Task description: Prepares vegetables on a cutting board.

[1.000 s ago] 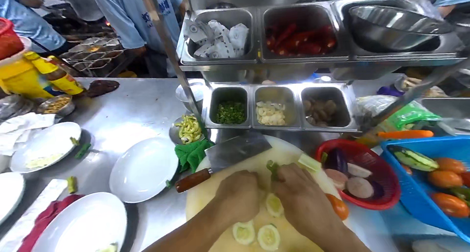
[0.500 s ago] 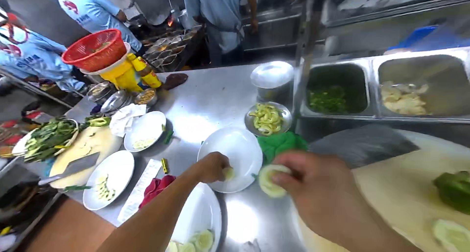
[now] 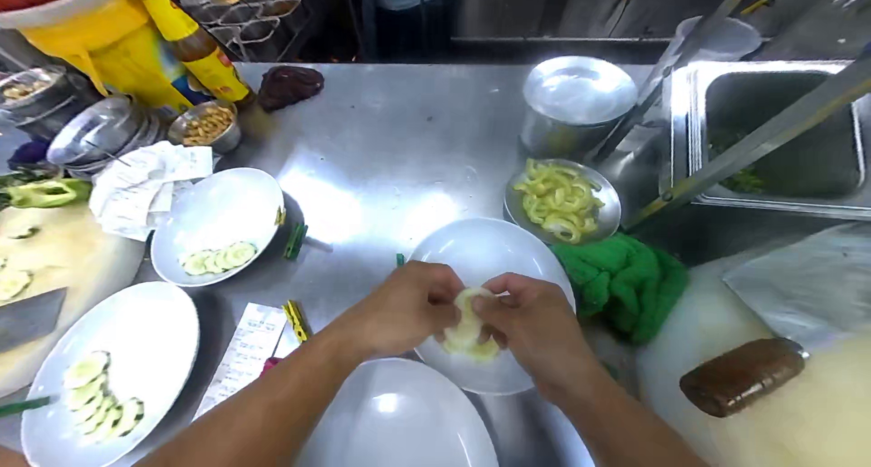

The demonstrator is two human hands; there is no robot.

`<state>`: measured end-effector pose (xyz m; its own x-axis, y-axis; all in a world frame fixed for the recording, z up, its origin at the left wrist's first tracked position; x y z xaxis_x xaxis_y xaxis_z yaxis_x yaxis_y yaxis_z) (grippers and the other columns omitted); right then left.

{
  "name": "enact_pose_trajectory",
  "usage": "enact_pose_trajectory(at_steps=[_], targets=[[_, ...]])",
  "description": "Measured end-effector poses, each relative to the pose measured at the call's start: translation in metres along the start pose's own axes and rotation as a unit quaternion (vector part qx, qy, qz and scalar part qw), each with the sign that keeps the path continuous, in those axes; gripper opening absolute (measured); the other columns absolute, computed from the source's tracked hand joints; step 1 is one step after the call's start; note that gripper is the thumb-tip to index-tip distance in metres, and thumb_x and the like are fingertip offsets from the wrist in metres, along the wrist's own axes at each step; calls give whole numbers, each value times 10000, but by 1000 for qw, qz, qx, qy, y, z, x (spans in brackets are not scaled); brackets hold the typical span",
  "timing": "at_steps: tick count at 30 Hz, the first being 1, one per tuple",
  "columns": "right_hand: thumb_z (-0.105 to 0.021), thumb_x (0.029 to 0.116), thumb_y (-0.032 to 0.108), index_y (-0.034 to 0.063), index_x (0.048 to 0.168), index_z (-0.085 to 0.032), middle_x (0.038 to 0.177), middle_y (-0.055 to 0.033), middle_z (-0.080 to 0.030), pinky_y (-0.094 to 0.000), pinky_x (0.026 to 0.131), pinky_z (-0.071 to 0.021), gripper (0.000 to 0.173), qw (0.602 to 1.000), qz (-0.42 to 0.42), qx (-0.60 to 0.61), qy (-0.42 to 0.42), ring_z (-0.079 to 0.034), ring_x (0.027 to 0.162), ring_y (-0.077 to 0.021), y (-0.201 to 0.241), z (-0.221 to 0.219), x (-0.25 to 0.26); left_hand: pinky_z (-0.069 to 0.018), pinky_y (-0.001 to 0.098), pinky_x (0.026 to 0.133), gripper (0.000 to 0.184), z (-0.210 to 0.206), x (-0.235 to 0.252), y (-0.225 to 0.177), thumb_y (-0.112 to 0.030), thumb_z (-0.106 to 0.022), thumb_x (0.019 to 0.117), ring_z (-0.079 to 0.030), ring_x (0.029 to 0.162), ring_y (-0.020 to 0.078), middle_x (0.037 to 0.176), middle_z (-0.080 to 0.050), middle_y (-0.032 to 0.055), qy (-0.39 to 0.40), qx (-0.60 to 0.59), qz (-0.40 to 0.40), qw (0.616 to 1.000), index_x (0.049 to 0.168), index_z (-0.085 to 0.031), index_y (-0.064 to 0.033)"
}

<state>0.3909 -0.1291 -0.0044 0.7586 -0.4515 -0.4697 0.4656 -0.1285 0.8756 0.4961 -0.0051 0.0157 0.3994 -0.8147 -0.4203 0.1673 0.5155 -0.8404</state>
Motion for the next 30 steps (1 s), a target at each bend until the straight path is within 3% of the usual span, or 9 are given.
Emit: enact_pose_trajectory(at_steps=[3,7,11,16,20,23,25,27,30], targets=[[-749,940,108,73,904,-716,728,-54,-716,-288,533,-549,61,997,-17,-76,-29,-660,567,-158,-3,2,0,-599,331,662,62,8,8,12,-79,-686,974,-680,693,144,833,-704,58,42,131,35,990,1026,-705,-51],[-728,953,90,61,900,-733,735,-59,-721,-271,522,-544,61,995,-38,-84,-36,-659,567,-150,-7,8,0,-577,499,814,106,-6,18,12,-149,-670,972,-691,909,222,949,-722,46,93,326,1,941,1041,-751,-137],[-688,984,90,66,937,-753,751,-57,-730,-264,536,-550,84,994,-41,-94,-45,-666,577,-144,-5,10,3,-569,513,883,216,-10,19,8,-121,-674,951,-670,1063,264,1120,-693,63,84,400,-46,911,1156,-739,-146],[-664,1004,110,61,983,-759,768,-60,-736,-281,569,-572,109,997,-32,-76,-4,-680,602,-153,-4,-2,9,-608,353,759,270,11,14,-8,-189,-686,987,-695,849,130,1035,-713,17,3,211,-54,976,1251,-678,-131],[-711,983,216,115,1130,-758,823,-1,-742,-299,613,-580,184,983,17,-182,-19,-680,650,-106,14,0,-5,-576,382,692,44,13,25,-3,-118,-671,982,-654,739,147,828,-679,19,30,259,-33,965,987,-715,-110],[-725,930,251,162,1120,-751,859,92,-746,-199,571,-593,211,944,218,-209,-132,-679,665,-11,39,45,-61,-584,486,753,53,6,29,10,-135,-711,932,-684,831,207,853,-703,11,71,411,-72,906,935,-751,-171],[-722,955,237,137,1117,-751,910,54,-755,-218,618,-609,192,914,316,-181,-179,-696,724,-50,51,97,-109,-560,582,801,174,1,26,15,-104,-809,799,-688,925,308,922,-714,64,22,470,-153,869,962,-784,-159],[-713,961,212,146,1113,-750,931,31,-758,-247,638,-614,170,883,323,-229,-253,-705,744,-89,52,175,-156,-535,613,876,294,-5,28,-1,-62,-809,816,-667,1037,377,1061,-706,142,17,468,-149,871,1107,-778,-85],[-694,914,150,148,1105,-739,914,20,-754,-303,615,-630,196,857,183,-331,-350,-714,714,-128,30,296,-223,-483,577,1026,325,-28,16,-58,-13,-703,931,-633,1155,436,1221,-668,269,46,396,-135,907,1246,-684,66]])
Point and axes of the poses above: each hand's wrist, its own x-axis towards the middle knuckle, its own z-axis out of the back of the hand, y = z × x, the point moved 7 cm from there along x, towards the middle knuckle
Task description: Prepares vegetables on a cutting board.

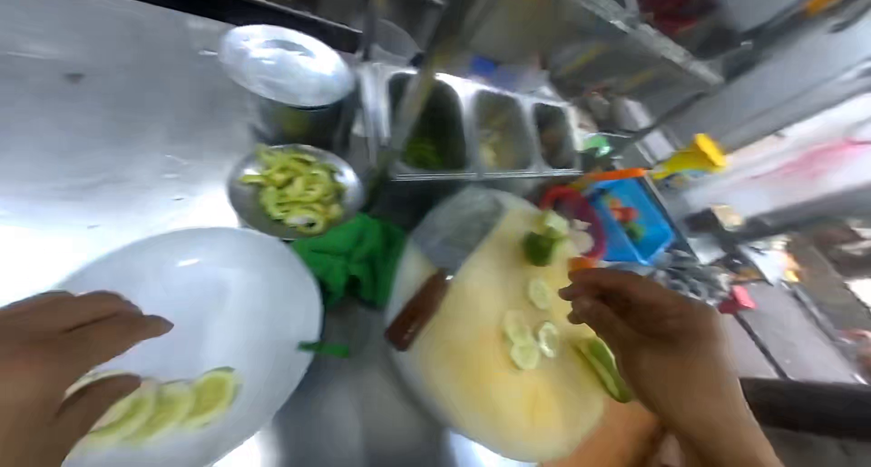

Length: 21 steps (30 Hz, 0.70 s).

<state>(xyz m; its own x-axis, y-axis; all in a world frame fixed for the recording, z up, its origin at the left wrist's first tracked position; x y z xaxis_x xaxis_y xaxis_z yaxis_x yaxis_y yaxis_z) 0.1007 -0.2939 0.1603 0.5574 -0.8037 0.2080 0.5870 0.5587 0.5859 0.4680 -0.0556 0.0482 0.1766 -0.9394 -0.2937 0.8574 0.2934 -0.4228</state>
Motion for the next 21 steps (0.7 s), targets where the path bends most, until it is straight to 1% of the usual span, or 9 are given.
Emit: enact_pose_trajectory(at_steps=[3,6,7,9,11,13,17,19,21], targets=[[-794,814,176,177,1095,-741,965,19,-751,-381,665,-626,286,978,-106,-138,118,-718,785,-150,-61,31,-5,-524,608,927,293,18,7,-119,-115,-613,1010,-669,1050,462,1149,-679,301,7,-54,-159,986,1225,-684,71],[-855,798,201,191,1288,-697,1247,-58,-687,-536,959,-540,515,908,-144,-246,308,-641,1149,-279,-73,-5,-6,-580,554,859,259,-9,49,-242,-231,-620,1003,-703,1025,364,1076,-719,157,-46,4,-282,958,1176,-713,-62],[-840,798,203,203,1321,-677,1273,-66,-672,-549,994,-504,548,886,-129,-281,347,-605,1203,-301,-77,-18,-6,-580,552,890,302,-26,71,-272,-271,-670,972,-700,1061,336,1116,-722,115,-53,25,-282,958,1213,-706,-94],[-815,804,177,179,1319,-666,1240,-92,-664,-541,984,-489,536,864,-75,-316,385,-593,1200,-325,-81,-36,-7,-534,550,935,483,-59,111,-310,-320,-694,969,-604,1222,333,1332,-636,89,43,62,-238,968,1402,-592,-131],[-802,804,169,163,1285,-663,1182,-92,-666,-512,957,-491,501,864,-35,-315,391,-603,1166,-310,-84,-41,-8,-498,554,987,534,-79,135,-328,-259,-723,948,-515,1318,336,1456,-537,78,135,76,-200,967,1441,-551,-144],[-793,808,181,149,1218,-680,1151,-84,-652,-499,944,-497,426,869,-18,-287,402,-600,1149,-298,-91,-41,-8,-501,544,980,565,-86,146,-333,-203,-791,870,-513,1297,330,1397,-551,72,166,97,-175,966,1397,-590,-168],[-744,876,187,107,1065,-724,1078,-93,-662,-504,925,-509,206,875,26,-218,431,-625,1085,-294,-94,-37,-6,-537,508,939,611,-84,156,-331,-228,-846,813,-557,1231,300,1296,-589,59,208,112,-110,966,1372,-601,-202],[-720,896,156,99,983,-750,994,-102,-687,-540,879,-534,109,899,55,-169,400,-665,997,-305,-94,-24,-4,-555,530,914,488,-79,154,-332,-207,-796,862,-625,1159,292,1224,-649,67,208,93,-91,969,1320,-628,-187],[-779,827,123,112,849,-759,846,-75,-694,-530,726,-578,32,937,116,-107,310,-697,818,-278,-92,-4,0,-559,567,881,315,-70,145,-328,-178,-711,940,-678,1069,304,1121,-708,98,204,44,-81,975,1250,-668,-143]])
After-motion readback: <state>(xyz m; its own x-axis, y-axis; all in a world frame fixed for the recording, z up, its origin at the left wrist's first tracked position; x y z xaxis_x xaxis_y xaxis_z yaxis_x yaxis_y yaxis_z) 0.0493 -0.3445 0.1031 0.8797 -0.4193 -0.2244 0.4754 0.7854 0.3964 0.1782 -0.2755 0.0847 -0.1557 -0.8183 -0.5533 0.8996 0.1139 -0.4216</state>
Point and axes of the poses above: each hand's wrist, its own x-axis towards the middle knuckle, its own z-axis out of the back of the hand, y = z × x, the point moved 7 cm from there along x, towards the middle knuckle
